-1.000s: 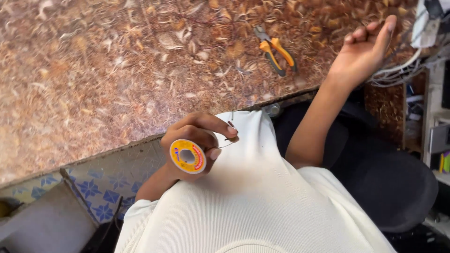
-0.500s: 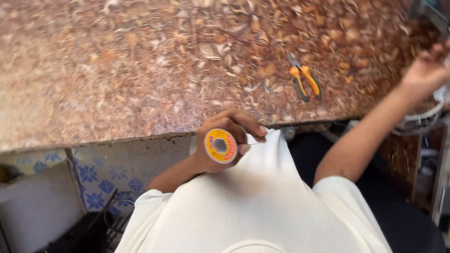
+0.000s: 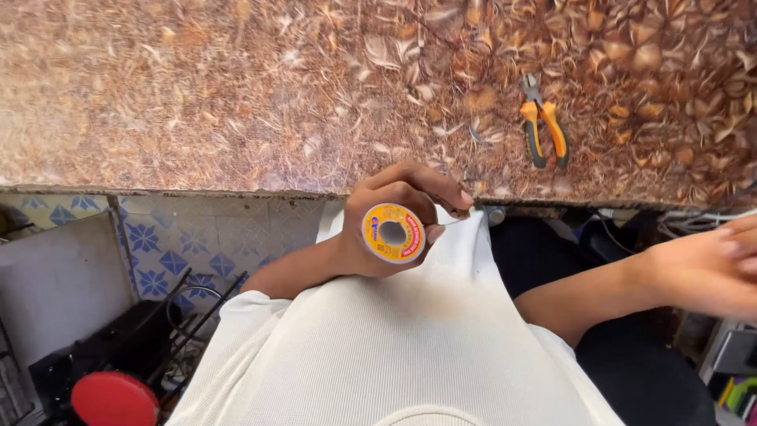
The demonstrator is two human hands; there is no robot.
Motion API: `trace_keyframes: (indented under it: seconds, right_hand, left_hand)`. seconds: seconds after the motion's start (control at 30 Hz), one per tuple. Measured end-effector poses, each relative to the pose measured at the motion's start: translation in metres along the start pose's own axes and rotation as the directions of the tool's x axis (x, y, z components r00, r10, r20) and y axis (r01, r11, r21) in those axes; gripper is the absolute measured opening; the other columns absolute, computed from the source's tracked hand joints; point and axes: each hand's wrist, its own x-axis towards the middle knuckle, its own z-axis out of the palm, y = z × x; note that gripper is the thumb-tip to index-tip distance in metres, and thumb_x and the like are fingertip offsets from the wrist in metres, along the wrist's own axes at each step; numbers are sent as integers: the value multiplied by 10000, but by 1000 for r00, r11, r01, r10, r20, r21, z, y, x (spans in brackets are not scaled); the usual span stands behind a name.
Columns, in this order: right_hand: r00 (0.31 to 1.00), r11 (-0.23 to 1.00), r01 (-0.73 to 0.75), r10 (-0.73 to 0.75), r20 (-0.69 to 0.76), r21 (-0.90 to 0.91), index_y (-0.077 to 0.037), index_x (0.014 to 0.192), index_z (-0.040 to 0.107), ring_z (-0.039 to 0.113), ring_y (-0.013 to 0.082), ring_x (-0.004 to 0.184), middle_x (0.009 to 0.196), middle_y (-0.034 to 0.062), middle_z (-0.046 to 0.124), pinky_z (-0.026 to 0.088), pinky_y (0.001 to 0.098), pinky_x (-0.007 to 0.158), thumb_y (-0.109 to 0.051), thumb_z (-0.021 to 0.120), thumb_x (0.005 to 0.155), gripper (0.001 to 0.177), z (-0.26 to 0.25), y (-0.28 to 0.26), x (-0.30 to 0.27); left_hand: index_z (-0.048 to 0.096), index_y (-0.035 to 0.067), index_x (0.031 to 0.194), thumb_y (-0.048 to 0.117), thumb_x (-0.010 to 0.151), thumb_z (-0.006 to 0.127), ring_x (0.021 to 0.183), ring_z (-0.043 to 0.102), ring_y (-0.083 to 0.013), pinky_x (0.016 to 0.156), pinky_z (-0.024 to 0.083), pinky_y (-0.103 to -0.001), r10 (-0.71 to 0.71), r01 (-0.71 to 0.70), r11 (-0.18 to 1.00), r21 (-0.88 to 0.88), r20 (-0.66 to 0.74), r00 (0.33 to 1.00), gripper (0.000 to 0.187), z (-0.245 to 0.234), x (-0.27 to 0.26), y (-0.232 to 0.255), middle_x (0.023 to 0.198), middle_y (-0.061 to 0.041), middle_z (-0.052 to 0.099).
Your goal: A person is using a soldering iron and solder wire to work on a small electronic component at a repair bench.
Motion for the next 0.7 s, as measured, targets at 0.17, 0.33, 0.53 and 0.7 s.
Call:
trace_keyframes:
  seconds: [0.17, 0.33, 0.53, 0.7]
  right_hand:
    - [947, 992, 21, 19, 320, -122, -148, 672, 325, 228, 153, 478, 617, -8, 270, 221, 355, 519, -476, 425, 918, 421, 66, -34, -78]
    - [836, 993, 72, -11, 548, -90, -164, 871, 385, 213, 80, 399, 694, -77, 315, 166, 346, 402, -470, 507, 987, 350, 82, -36, -98]
    - [736, 986, 121, -11, 677, -116, -203, 769, 424, 300, 45, 382, 585, -99, 265, 235, 329, 380, -442, 660, 968, 390, 97, -38, -109]
    - [651, 979, 194, -87, 754, -55, -137, 921, 442, 379, 78, 420, 831, -70, 460, 288, 325, 427, -420, 621, 1010, 347, 90, -36, -105]
  left_hand:
    - [527, 31, 831, 186, 1018, 619, 921, 734, -299, 821, 651, -404, 74, -74, 984, 162, 2, 997, 259, 1, -1, 3, 1040, -179, 684]
    - [528, 42, 822, 189, 1024, 606, 921, 733, -296, 842, 634, -424, 104, -100, 965, 242, -3, 995, 261, 2, -5, 4, 1035, -163, 700]
    - [534, 6, 803, 83, 1017, 579, 905, 745, -332, 828, 654, -431, 147, -150, 966, 209, 33, 989, 232, 3, -5, 4, 1066, -206, 676]
    - [524, 4, 820, 85, 1022, 567, 905, 742, -369, 811, 655, -458, 200, -197, 959, 206, 6, 980, 222, 3, -7, 4, 1063, -247, 668]
